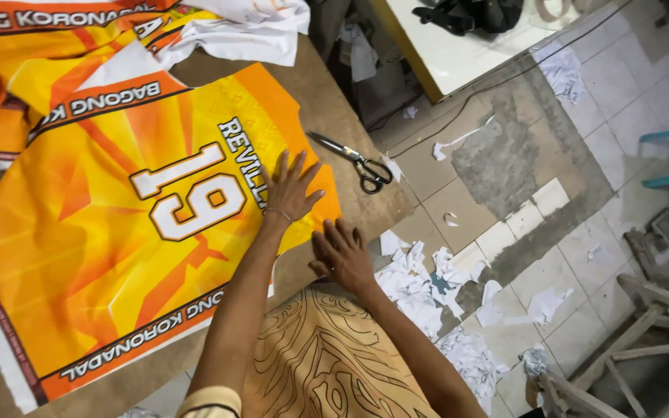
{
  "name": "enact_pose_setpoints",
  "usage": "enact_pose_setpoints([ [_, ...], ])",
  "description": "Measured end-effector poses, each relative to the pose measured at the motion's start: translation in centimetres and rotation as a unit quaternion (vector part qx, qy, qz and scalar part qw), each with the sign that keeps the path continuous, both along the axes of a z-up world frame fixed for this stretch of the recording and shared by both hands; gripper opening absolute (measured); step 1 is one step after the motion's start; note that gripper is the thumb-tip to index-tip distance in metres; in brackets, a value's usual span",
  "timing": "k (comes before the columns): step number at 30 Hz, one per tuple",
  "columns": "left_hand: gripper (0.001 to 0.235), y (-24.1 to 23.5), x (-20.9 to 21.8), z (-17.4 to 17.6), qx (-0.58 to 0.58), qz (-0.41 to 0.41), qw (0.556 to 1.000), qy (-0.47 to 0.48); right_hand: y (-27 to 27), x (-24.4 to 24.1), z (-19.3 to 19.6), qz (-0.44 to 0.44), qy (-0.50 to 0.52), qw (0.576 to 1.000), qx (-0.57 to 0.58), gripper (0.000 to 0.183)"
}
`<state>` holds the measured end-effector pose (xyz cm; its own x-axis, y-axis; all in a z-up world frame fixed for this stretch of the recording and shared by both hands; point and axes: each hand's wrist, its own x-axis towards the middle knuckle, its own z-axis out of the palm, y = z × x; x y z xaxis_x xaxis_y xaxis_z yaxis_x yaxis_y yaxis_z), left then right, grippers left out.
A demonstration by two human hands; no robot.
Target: Cutting out printed jersey patterns from fabric sheets using scissors on a workbench.
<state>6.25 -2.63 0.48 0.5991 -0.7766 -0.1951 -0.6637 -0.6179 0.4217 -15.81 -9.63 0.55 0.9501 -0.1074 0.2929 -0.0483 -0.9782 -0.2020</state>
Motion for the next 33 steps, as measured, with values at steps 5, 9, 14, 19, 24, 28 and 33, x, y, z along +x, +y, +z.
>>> enact_pose_setpoints([
  [5, 0.064, -0.4, 0.1, -0.2, 0.091, 0.006, 0.993, -0.074, -1.3, 0.0, 1.2, 0.035, 0.038, 0.999, -0.006, 0.063],
  [9, 0.066, -0.1, -0.8, -0.4, 0.066, 0.018, 0.994, -0.086, -2.5, 1.3, 1.0, 0.068, 0.069, 0.995, 0.001, 0.06],
  [14, 0.07, 1.6, -1.4, -0.7, -0.026, 0.065, 0.996, -0.054, -4.2, 2.8, 0.2, 0.112, 0.073, 0.991, -0.03, 0.053],
  [19, 0.07, 7.7, -1.3, -2.3, -0.003, 0.193, 0.975, -0.108, -6.2, 4.9, 0.2, 0.141, 0.156, 0.977, -0.024, 0.039],
  [24, 0.071, 17.0, -0.8, -4.5, -0.031, 0.274, 0.916, -0.291, -6.4, 7.0, -0.9, 0.107, 0.225, 0.968, -0.011, 0.059],
  [28, 0.076, 26.9, -1.5, -5.3, 0.013, 0.358, 0.892, -0.276, -5.9, 7.0, -1.7, 0.037, 0.209, 0.977, 0.001, 0.062],
  [33, 0.069, 39.4, -0.8, -4.2, 0.042, 0.437, 0.829, -0.345, -4.4, 8.9, -0.9, -0.032, 0.291, 0.956, 0.003, 0.059],
])
